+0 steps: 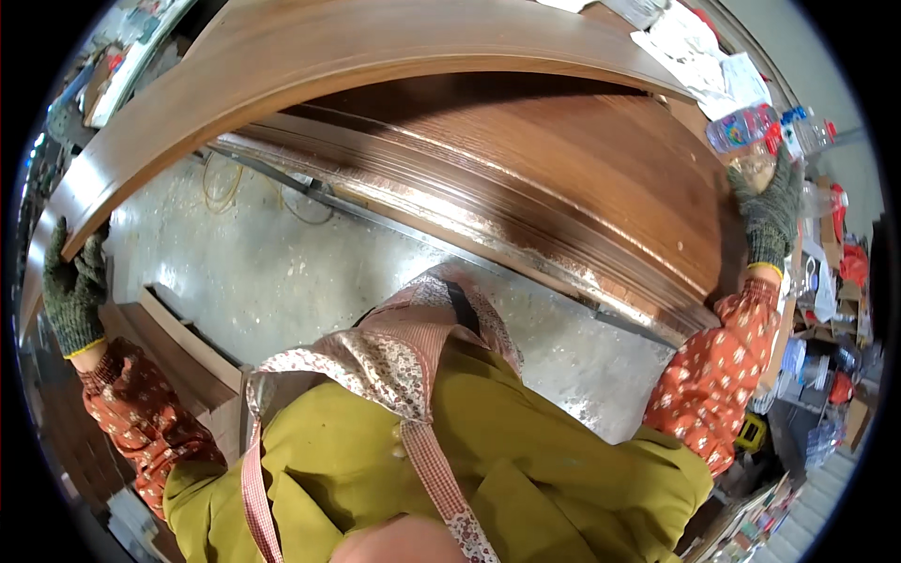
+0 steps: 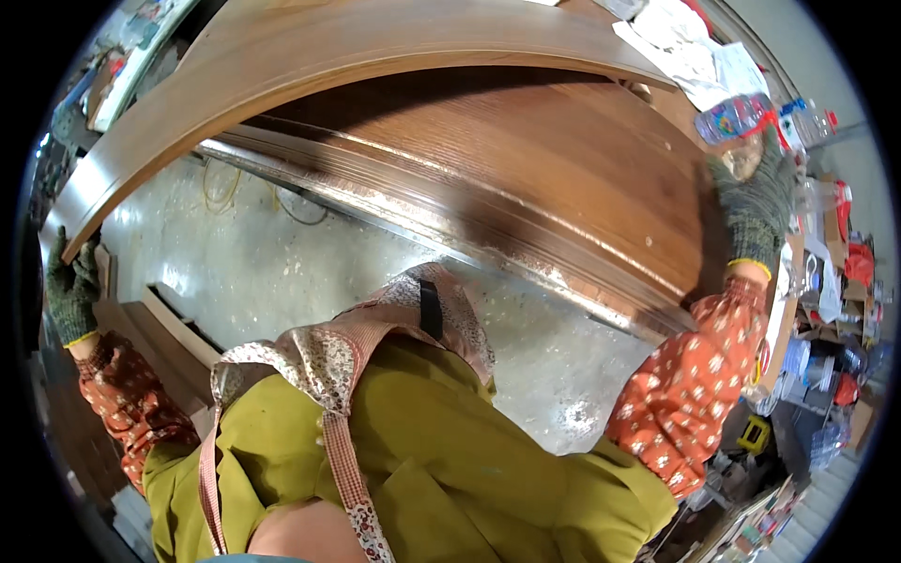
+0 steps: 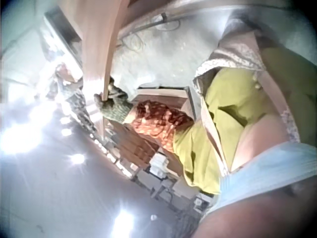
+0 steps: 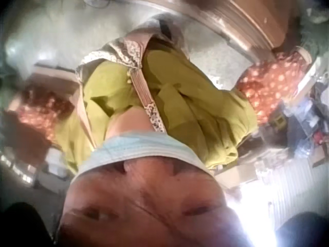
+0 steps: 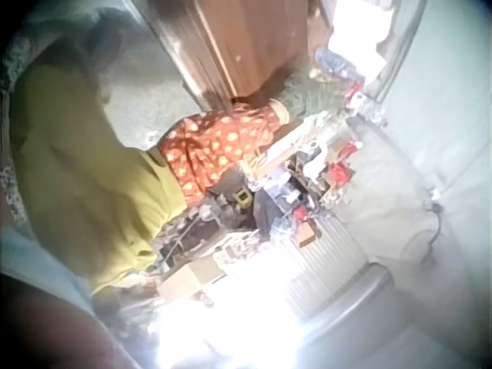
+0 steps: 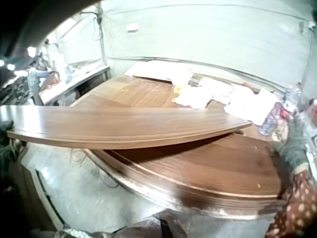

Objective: The person polishes wooden boards one at a time on a workbench, wiping their surfaces and edges using a sponge and a cloth before turning them over to wipe the opposite sides.

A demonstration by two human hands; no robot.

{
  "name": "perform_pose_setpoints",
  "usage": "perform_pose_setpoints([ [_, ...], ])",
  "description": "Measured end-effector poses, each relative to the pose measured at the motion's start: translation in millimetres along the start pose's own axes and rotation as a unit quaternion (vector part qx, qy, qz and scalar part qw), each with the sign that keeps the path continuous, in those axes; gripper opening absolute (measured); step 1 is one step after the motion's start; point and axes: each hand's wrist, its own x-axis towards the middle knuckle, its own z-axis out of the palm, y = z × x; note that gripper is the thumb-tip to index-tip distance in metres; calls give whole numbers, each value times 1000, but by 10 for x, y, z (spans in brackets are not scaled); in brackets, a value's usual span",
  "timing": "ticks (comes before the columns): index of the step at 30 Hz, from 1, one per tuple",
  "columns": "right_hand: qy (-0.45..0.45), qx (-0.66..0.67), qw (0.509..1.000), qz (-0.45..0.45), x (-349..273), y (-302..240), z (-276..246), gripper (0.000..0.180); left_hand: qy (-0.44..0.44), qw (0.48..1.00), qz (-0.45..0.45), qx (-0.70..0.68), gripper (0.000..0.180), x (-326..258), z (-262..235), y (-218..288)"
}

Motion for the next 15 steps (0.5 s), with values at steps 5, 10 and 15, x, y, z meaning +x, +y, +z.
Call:
perform_pose_setpoints([
  [5,58,267,899,-342,56,-1494,-555,75,-12,998,-37,-40,33,241,-497,88],
  [10,-142,416,766,-469,615,-2259,-610,58,35,995,-72,-52,33,352,-405,205],
  [15,-189,357,782,-475,1069,-2314,-1223,43,-12,950,-203,-239,34,624,-768,-140],
])
